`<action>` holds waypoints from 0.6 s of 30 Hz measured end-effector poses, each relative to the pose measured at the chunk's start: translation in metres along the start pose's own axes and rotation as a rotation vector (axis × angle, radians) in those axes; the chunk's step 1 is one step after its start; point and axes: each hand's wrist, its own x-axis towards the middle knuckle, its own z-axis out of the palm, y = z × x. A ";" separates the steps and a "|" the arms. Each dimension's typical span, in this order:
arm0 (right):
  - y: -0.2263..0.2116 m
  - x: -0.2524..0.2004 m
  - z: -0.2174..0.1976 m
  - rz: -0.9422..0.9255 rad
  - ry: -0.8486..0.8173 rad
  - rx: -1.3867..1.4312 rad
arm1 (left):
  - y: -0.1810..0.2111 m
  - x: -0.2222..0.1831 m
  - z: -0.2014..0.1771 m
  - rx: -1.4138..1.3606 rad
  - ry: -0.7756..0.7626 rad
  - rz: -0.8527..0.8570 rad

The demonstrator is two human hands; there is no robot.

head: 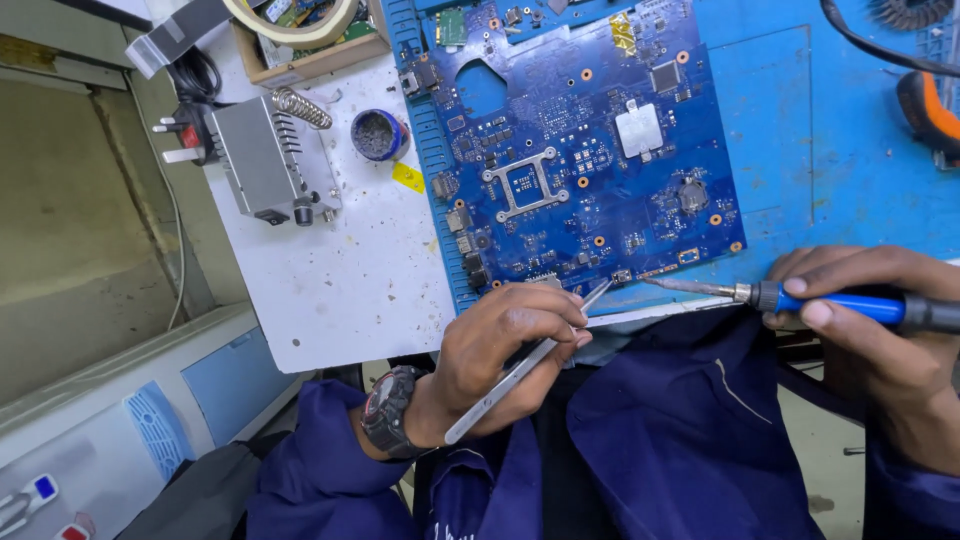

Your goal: Soldering and repairing components on a laptop motherboard using a soldering iron and precision tools.

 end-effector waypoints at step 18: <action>0.035 0.003 -0.007 -0.076 0.029 0.132 | 0.016 -0.003 -0.003 -0.338 0.038 -0.276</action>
